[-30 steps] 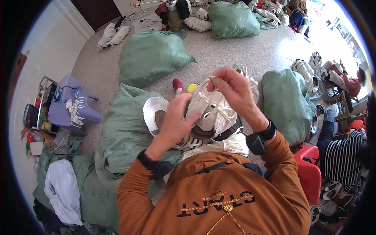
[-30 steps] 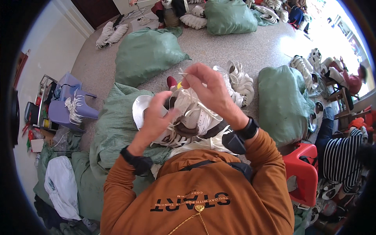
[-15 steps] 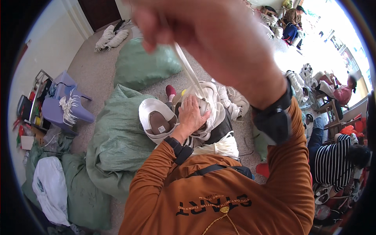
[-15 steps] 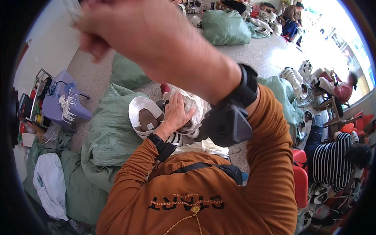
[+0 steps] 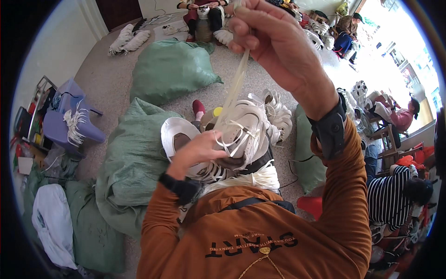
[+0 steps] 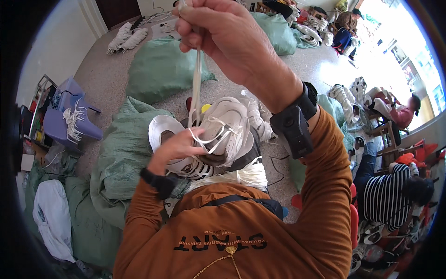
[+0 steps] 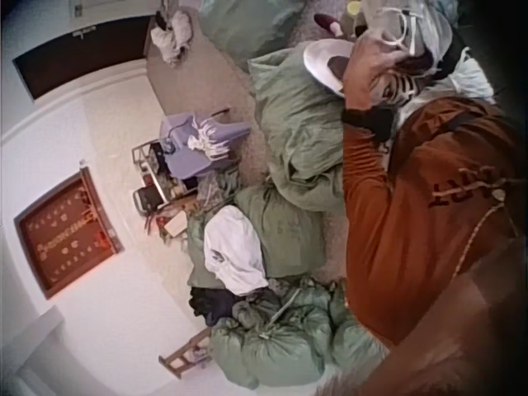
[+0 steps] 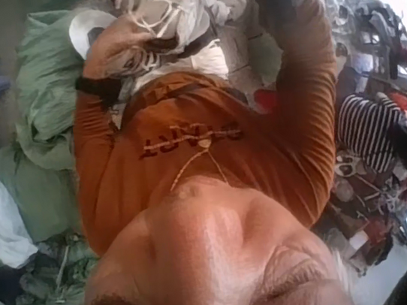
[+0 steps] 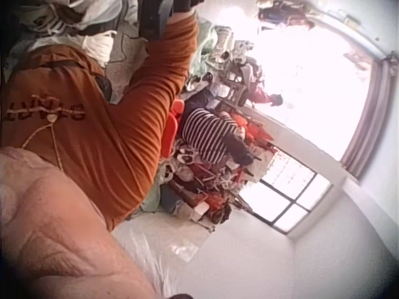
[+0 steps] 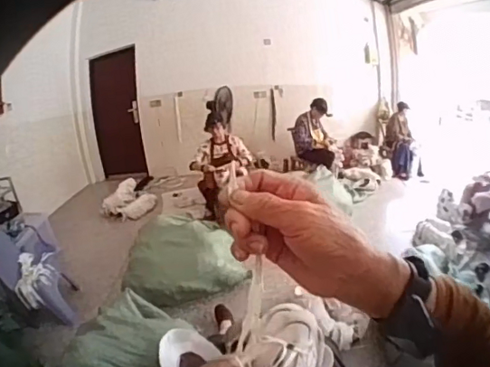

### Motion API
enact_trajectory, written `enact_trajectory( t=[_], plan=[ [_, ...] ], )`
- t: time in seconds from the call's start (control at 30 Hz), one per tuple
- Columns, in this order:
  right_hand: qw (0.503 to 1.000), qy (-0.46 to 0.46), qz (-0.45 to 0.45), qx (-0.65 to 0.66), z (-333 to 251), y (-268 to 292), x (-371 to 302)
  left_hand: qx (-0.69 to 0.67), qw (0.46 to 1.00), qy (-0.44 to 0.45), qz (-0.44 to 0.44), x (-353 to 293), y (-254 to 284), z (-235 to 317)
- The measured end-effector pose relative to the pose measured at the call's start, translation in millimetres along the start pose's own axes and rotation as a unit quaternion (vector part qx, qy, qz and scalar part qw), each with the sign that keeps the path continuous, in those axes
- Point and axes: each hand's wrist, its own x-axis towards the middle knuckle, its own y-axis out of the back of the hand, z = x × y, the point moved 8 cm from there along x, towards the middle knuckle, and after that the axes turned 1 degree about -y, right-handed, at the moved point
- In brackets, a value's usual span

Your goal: The person sits on the floor in a workshop and threads white shoelaces through the eyelets of a white sneaker. They pull the laces tight and adjust the fit, working on the shoe held in their hands.

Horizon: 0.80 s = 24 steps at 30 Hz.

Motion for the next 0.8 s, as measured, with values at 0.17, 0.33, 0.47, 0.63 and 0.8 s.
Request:
enact_trajectory(
  t=[0.17, 0.33, 0.47, 0.63, 0.8],
  plan=[
    [1.000, -0.003, -0.008, -0.028, 37.7, 19.8, -15.2, -0.314, 0.903, -0.149, 0.254, -31.6, 111.4, 75.1],
    [0.999, -0.015, 0.030, -0.009, 38.2, 26.3, -33.7, -0.549, 0.806, -0.190, 0.112, -4.6, 80.7, 135.8],
    [0.992, 0.074, 0.102, 0.002, -20.2, 110.6, -78.6, -0.402, 0.903, -0.138, 0.062, -11.2, 27.8, 109.0],
    [0.914, 0.058, 0.338, -0.219, 7.5, 227.3, -188.7, -0.297, 0.941, -0.141, 0.083, -20.1, -25.3, 72.2],
    [0.840, -0.115, 0.262, -0.461, 151.1, 233.7, -217.5, -0.297, 0.935, -0.154, 0.114, -16.4, -16.6, 71.7]
  ],
)
